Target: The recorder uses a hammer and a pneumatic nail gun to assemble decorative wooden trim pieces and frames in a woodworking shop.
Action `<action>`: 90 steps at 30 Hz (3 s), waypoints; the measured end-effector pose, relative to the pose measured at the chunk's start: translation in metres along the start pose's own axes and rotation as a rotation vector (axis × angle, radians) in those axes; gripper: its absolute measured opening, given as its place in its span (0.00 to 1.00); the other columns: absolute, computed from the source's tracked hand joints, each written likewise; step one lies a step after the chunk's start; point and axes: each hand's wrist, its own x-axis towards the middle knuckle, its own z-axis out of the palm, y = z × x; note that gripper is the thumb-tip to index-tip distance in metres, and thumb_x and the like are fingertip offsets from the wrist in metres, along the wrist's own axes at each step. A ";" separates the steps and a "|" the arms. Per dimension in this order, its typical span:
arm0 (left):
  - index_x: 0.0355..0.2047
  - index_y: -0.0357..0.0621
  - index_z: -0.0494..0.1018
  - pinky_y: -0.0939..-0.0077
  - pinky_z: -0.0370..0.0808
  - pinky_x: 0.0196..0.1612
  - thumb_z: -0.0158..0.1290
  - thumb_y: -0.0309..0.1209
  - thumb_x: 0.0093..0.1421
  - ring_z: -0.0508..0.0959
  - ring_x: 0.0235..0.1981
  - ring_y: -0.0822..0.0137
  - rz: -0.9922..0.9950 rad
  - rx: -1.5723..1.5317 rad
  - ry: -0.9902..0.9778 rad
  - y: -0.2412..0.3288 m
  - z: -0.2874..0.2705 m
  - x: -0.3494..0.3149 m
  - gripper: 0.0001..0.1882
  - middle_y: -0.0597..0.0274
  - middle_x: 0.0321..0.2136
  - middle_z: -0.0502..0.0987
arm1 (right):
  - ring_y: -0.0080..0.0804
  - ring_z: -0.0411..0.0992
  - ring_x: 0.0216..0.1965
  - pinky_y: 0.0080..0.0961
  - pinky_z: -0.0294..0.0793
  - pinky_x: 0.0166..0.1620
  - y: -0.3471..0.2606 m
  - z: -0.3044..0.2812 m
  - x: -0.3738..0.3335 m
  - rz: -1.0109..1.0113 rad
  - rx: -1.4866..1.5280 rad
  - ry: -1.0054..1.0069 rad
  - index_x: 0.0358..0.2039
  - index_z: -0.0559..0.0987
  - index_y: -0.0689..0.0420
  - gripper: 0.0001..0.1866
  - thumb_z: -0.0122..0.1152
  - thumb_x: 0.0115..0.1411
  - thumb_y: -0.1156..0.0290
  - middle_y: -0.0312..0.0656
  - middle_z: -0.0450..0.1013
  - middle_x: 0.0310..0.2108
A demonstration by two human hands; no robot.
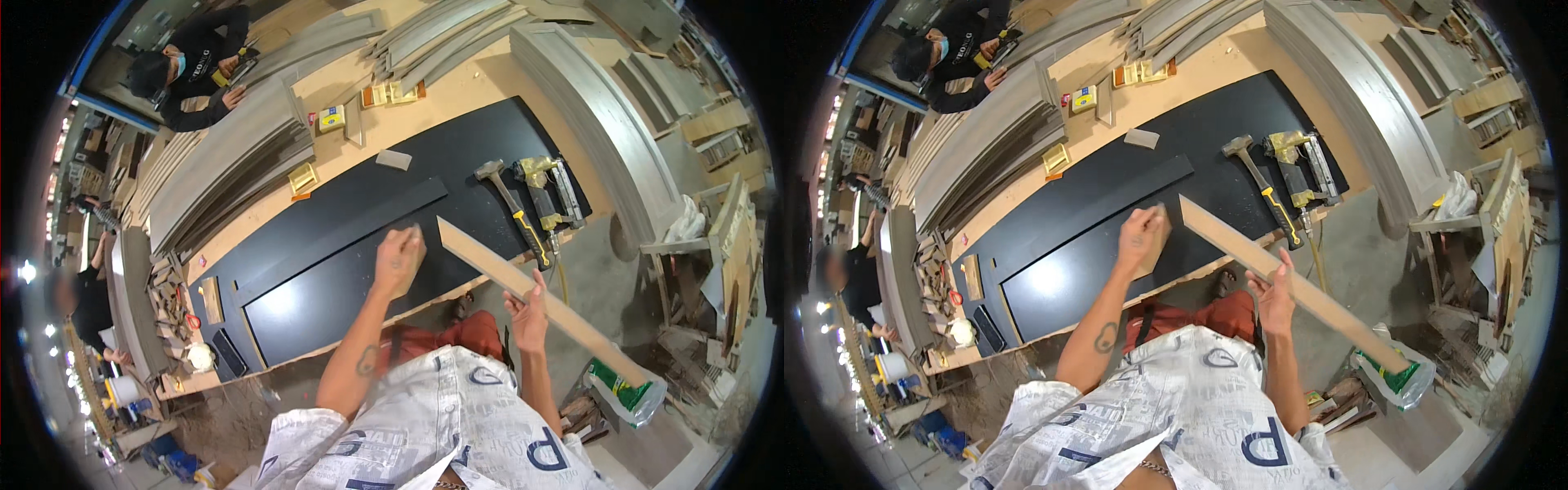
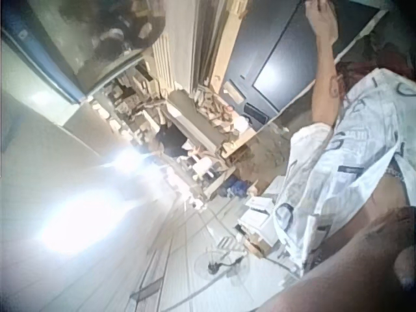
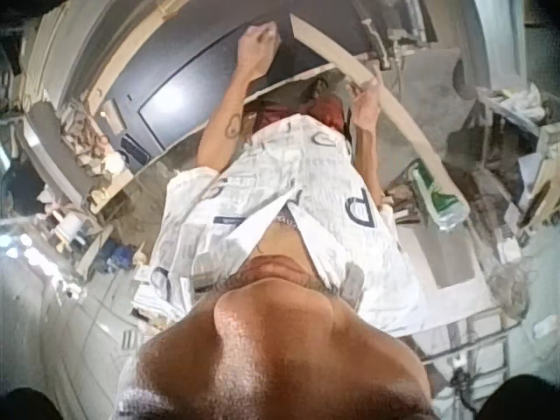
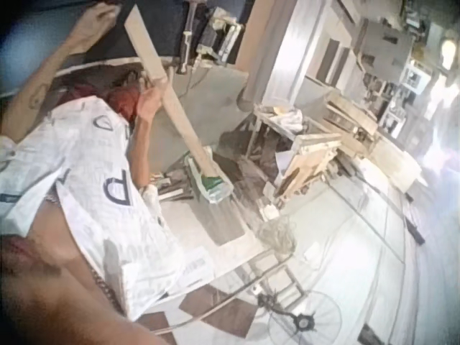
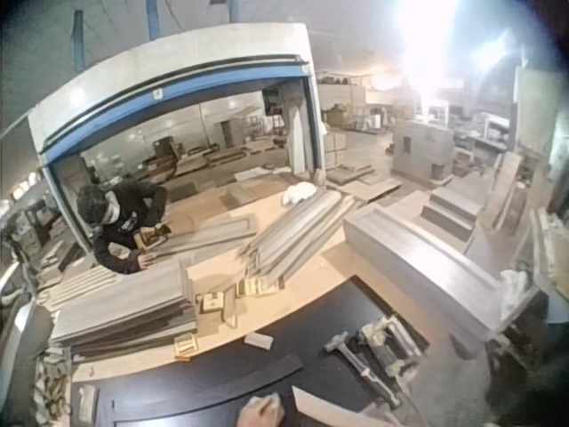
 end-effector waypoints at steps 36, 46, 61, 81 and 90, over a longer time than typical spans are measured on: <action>0.45 0.47 0.76 0.58 0.64 0.47 0.55 0.47 0.58 0.68 0.44 0.54 -0.112 0.293 0.206 0.023 0.081 -0.015 0.21 0.59 0.41 0.70 | 0.54 0.75 0.40 0.39 0.75 0.43 -0.027 -0.046 0.027 0.000 -1.483 -0.459 0.65 0.66 0.45 0.38 0.68 0.53 0.67 0.54 0.74 0.42; 0.43 0.46 0.78 0.61 0.67 0.46 0.62 0.45 0.54 0.71 0.41 0.56 -0.122 0.325 0.240 0.023 0.068 -0.006 0.21 0.60 0.40 0.72 | 0.49 0.73 0.30 0.38 0.74 0.35 -0.023 -0.009 0.034 0.010 -1.604 -0.428 0.63 0.69 0.47 0.36 0.71 0.52 0.63 0.49 0.73 0.29; 0.43 0.49 0.79 0.63 0.66 0.45 0.63 0.43 0.54 0.70 0.39 0.58 -0.145 0.323 0.240 0.023 0.077 -0.008 0.19 0.63 0.39 0.71 | 0.45 0.72 0.29 0.36 0.73 0.35 -0.026 -0.015 0.040 0.051 -1.579 -0.452 0.62 0.71 0.51 0.36 0.72 0.51 0.67 0.48 0.73 0.29; 0.45 0.49 0.79 0.63 0.68 0.47 0.63 0.41 0.55 0.71 0.41 0.58 -0.152 0.303 0.183 0.024 0.069 -0.009 0.20 0.62 0.41 0.72 | 0.47 0.74 0.27 0.38 0.73 0.31 -0.026 -0.020 0.043 0.061 -1.571 -0.441 0.62 0.70 0.38 0.38 0.73 0.50 0.63 0.46 0.73 0.28; 0.45 0.47 0.78 0.61 0.68 0.49 0.62 0.41 0.56 0.71 0.43 0.55 -0.090 0.333 0.190 0.021 0.072 -0.007 0.19 0.58 0.42 0.72 | 0.46 0.75 0.31 0.39 0.76 0.33 -0.034 -0.014 0.044 0.090 -1.642 -0.419 0.62 0.69 0.35 0.37 0.72 0.51 0.62 0.44 0.75 0.31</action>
